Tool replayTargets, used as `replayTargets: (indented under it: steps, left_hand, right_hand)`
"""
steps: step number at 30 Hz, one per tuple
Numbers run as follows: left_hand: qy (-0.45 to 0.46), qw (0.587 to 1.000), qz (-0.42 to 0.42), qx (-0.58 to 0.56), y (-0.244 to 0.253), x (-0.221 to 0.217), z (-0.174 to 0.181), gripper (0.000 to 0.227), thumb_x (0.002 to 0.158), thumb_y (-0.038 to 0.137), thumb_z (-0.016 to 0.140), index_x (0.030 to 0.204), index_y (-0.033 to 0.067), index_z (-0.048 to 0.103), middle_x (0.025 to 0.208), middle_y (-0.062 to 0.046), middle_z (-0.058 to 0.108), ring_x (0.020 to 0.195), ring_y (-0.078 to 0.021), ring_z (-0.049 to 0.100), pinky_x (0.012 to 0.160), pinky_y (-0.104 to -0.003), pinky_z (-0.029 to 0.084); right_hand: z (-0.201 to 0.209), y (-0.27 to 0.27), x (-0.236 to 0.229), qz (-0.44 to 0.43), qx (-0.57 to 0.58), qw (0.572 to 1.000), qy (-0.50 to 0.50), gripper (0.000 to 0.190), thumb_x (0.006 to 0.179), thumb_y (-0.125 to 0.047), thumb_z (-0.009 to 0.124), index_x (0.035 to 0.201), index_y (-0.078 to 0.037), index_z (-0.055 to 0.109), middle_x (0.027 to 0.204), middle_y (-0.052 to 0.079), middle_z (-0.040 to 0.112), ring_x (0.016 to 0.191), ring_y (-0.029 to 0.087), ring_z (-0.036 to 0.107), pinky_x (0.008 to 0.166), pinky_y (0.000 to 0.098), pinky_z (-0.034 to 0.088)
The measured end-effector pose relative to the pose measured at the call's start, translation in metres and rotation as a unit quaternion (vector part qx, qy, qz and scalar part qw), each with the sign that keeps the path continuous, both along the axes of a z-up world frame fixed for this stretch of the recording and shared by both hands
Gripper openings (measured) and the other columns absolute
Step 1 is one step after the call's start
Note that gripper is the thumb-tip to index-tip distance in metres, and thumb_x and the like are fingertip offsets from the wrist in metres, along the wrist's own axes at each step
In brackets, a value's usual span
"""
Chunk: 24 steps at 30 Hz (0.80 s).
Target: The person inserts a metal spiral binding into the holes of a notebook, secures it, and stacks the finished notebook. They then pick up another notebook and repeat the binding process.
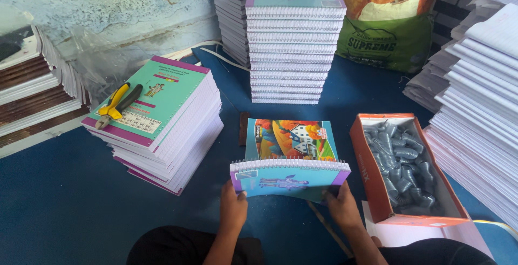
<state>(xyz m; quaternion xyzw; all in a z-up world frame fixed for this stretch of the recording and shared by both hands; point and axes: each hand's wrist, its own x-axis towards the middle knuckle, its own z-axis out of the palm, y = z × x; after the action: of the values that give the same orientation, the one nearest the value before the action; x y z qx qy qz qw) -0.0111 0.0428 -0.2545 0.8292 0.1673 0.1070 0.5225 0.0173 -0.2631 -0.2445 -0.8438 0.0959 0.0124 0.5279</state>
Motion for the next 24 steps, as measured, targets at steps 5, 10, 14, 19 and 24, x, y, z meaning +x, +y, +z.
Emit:
replayTargets:
  steps: [5,10,14,19,24]
  left_hand:
    - [0.01,0.997,0.02,0.077,0.004,0.002,0.001,0.026,0.088,0.007,0.067,0.114,0.005,0.066,0.111,-0.017,0.068,0.106,-0.0381,0.065,0.089,-0.047,0.052]
    - [0.008,0.99,-0.043,0.132,0.013,-0.008,0.031,0.024,0.086,0.013,0.069,0.109,0.0054,0.067,0.108,-0.018,0.069,0.103,-0.0403,0.065,0.087,-0.05,0.051]
    - [-0.001,0.989,-0.105,0.106,0.023,-0.021,0.075,0.023,0.085,0.017,0.071,0.102,0.0034,0.066,0.103,-0.018,0.07,0.099,-0.0392,0.067,0.082,-0.048,0.053]
    - [-0.023,0.982,-0.186,-0.004,0.037,-0.01,0.146,0.026,0.086,0.019,0.07,0.106,0.0029,0.068,0.091,-0.013,0.076,0.083,-0.026,0.073,0.075,-0.038,0.056]
    - [-0.024,0.974,-0.219,-0.043,0.044,0.04,0.211,0.026,0.088,0.02,0.069,0.108,0.0035,0.07,0.09,-0.008,0.078,0.08,-0.0137,0.072,0.073,-0.032,0.056]
  right_hand:
    - [0.025,0.001,-0.009,-0.014,-0.05,0.999,-0.002,0.03,0.089,-0.014,0.071,0.115,0.0,0.064,0.094,0.016,0.075,0.083,0.023,0.073,0.077,0.0357,0.058]
    - [0.049,-0.004,-0.017,-0.01,-0.03,0.999,-0.014,0.029,0.085,-0.016,0.073,0.109,-0.001,0.069,0.085,0.013,0.076,0.075,0.02,0.072,0.07,0.0344,0.056]
    - [0.076,-0.019,-0.019,0.007,0.038,0.998,-0.04,0.028,0.084,-0.013,0.074,0.108,0.001,0.07,0.087,0.012,0.076,0.079,0.019,0.071,0.073,0.0336,0.055]
    - [0.138,-0.027,-0.004,0.03,0.176,0.984,0.002,0.028,0.085,-0.009,0.07,0.11,0.002,0.07,0.089,0.011,0.074,0.083,0.02,0.068,0.076,0.0348,0.055]
    - [0.212,-0.03,0.041,0.023,0.053,0.996,0.073,0.032,0.092,-0.02,0.064,0.111,0.005,0.066,0.086,0.016,0.073,0.081,0.025,0.067,0.08,0.0383,0.052]
